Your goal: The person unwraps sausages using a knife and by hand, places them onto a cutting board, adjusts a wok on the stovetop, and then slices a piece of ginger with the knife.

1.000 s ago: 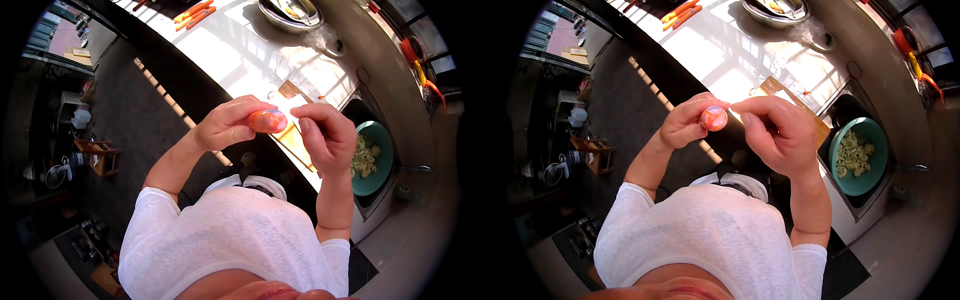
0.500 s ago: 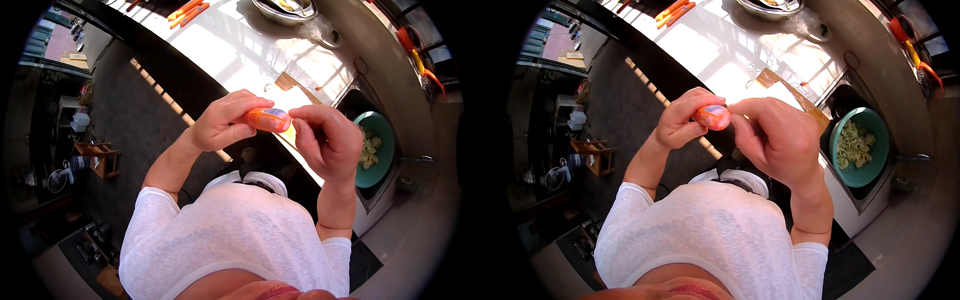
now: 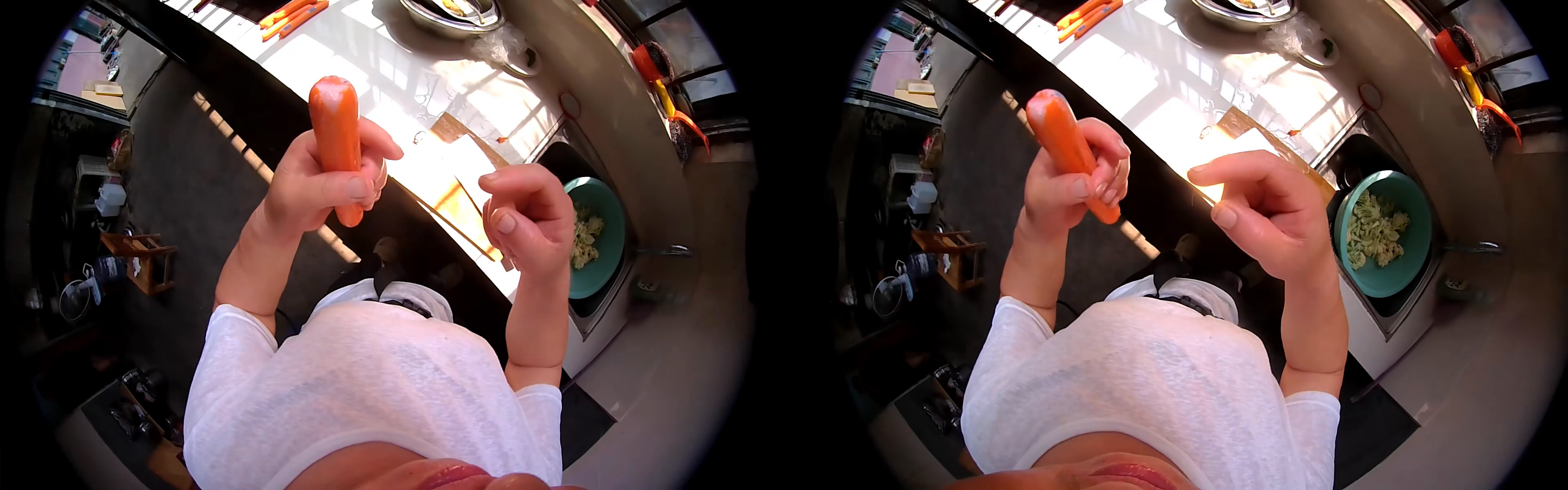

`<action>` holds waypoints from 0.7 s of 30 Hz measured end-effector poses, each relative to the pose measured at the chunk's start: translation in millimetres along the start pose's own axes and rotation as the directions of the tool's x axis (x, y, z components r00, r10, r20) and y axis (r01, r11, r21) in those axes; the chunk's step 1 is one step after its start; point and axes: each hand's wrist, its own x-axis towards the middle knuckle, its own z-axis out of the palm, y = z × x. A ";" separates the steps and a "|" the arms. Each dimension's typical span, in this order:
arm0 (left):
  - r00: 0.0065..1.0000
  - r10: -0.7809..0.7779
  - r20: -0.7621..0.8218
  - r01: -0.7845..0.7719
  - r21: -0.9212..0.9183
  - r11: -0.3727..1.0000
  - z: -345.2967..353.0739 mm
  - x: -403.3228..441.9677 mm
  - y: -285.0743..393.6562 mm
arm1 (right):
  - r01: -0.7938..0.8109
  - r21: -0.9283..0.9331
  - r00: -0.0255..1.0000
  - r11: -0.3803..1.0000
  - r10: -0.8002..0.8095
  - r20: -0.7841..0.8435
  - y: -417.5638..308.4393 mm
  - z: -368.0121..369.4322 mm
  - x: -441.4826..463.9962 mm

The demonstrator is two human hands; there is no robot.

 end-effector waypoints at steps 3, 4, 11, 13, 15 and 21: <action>0.991 -0.102 -0.086 0.107 0.049 0.993 12.1 3.0 13.0 | -0.127 0.190 0.992 0.974 0.127 0.009 2.8 4.3 -0.1; 0.978 -0.160 -0.134 0.171 0.068 0.983 17.4 4.9 16.8 | -0.154 0.181 0.988 0.971 0.148 0.047 4.8 3.7 -0.5; 0.949 -0.316 0.007 0.315 0.063 0.947 48.6 10.9 23.2 | -0.073 0.258 0.981 0.963 0.022 0.193 6.0 13.6 -6.5; 0.948 -0.316 0.040 0.315 0.036 0.949 57.6 10.0 18.1 | -0.097 0.328 0.977 0.940 0.027 0.210 5.0 13.9 -11.2; 0.972 -0.235 0.019 0.234 0.024 0.972 69.3 10.1 8.5 | -0.108 0.348 0.976 0.931 0.033 0.213 2.5 15.4 -15.2; 0.980 -0.198 -0.019 0.198 0.026 0.980 103.6 5.9 -4.0 | -0.033 0.473 0.974 0.880 -0.077 0.212 -6.9 12.4 -36.2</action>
